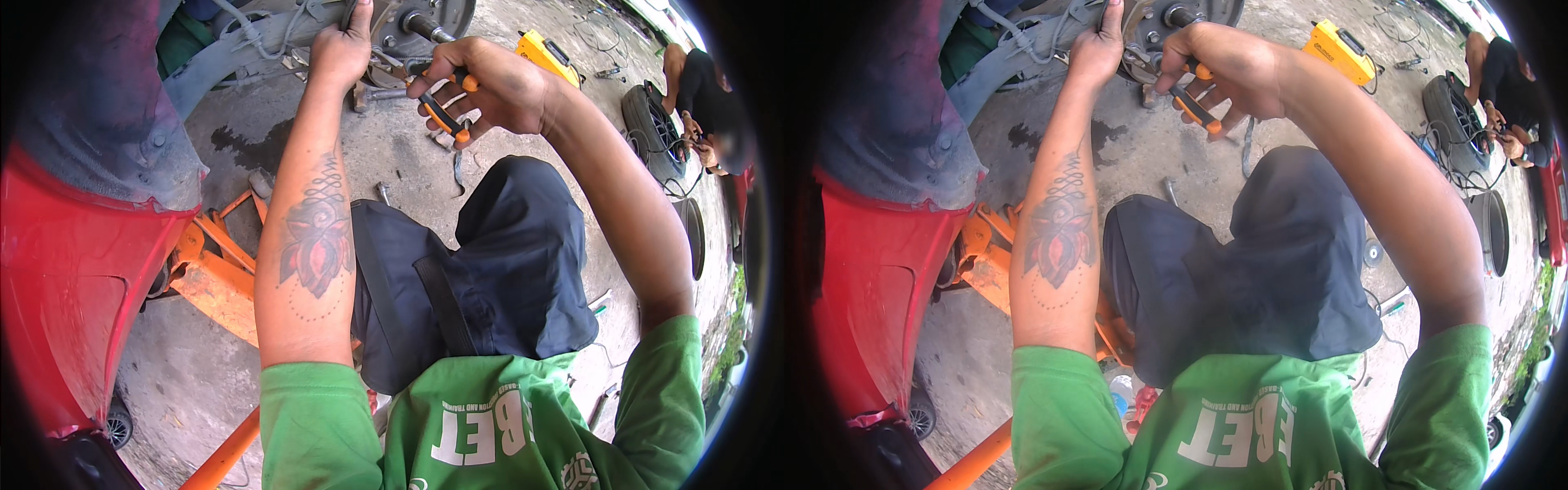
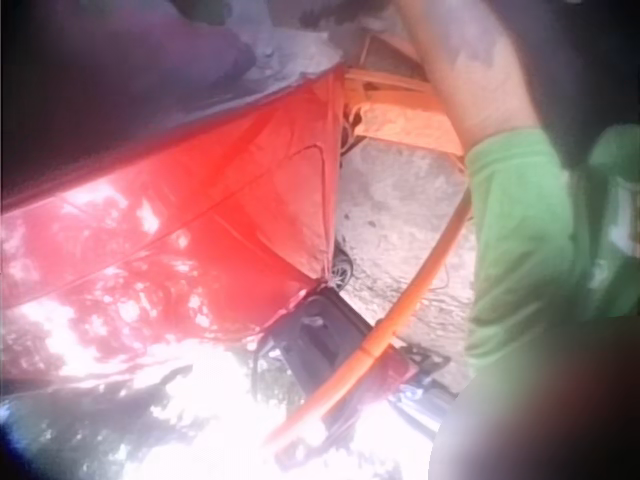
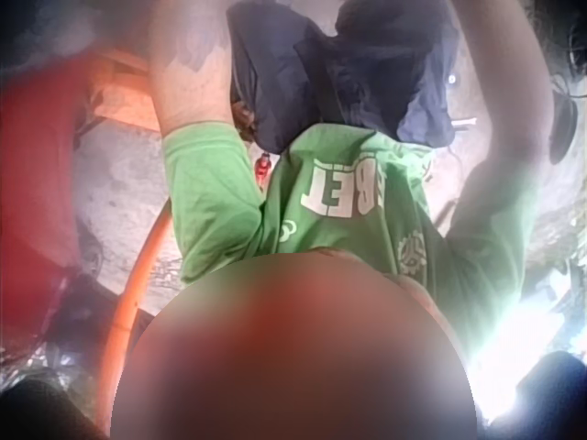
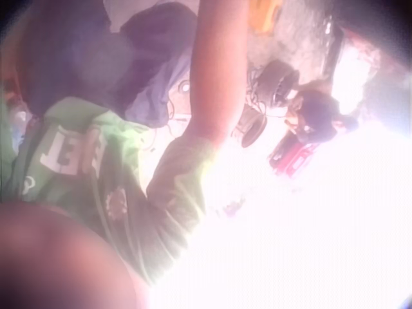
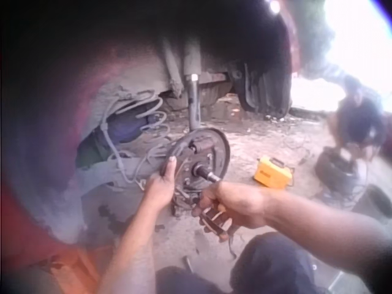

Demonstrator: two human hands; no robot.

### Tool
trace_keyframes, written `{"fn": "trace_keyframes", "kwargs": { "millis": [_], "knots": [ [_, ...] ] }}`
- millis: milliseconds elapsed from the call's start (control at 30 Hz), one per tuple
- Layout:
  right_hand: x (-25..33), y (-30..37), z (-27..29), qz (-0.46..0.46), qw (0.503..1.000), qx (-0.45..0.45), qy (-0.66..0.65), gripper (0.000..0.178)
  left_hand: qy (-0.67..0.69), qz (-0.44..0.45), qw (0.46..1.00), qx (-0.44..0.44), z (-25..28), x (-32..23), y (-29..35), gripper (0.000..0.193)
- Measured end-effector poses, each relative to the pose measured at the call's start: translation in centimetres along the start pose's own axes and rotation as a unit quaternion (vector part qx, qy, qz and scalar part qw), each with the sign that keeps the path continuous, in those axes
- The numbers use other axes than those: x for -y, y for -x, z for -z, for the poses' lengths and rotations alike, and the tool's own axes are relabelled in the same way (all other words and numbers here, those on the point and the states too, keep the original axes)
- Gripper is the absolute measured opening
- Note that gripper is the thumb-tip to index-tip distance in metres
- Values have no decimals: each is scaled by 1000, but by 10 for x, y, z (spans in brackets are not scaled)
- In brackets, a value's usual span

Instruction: The person uses pliers to remove a cotter pin and a washer from a car's rear brake assembly, then uses a hammer to tap a small metal piece. The person works on a red car raised on a jack stand in an outdoor area with tools and another person nearby.

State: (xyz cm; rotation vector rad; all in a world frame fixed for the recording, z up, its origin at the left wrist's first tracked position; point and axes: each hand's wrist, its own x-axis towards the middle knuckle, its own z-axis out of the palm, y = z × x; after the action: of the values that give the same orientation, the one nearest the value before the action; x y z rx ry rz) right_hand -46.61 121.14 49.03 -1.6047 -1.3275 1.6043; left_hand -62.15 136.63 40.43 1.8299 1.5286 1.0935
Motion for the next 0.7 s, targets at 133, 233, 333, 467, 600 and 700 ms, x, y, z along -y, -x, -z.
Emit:
{"fn": "trace_keyframes", "kwargs": {
  "millis": [133, 233, 333, 467, 600, 700],
  "knots": [
    [3, -2, -2, 5, 1000, -3, 10, 44, -1, -12, 1000, -8, 1, 0, 0, 94],
    [4, -3, -6, 2, 1000, -19, 5, 44, 0, -9, 1000, 0, 2, -1, 0, 94],
    [2, -3, -13, -8, 999, -42, 5, 44, 10, -21, 1000, 5, 2, -1, 1, 94],
    [-1, -2, -18, -9, 998, -53, 10, 42, 19, -26, 999, 9, 1, 0, 1, 97],
    [1, 2, -12, -10, 999, -42, 25, 41, -28, 13, 999, -21, -1, 0, -1, 99],
    [2, 3, -9, -11, 999, -41, 25, 41, -30, 27, 999, 0, 1, -1, -2, 100]
  ]
}}
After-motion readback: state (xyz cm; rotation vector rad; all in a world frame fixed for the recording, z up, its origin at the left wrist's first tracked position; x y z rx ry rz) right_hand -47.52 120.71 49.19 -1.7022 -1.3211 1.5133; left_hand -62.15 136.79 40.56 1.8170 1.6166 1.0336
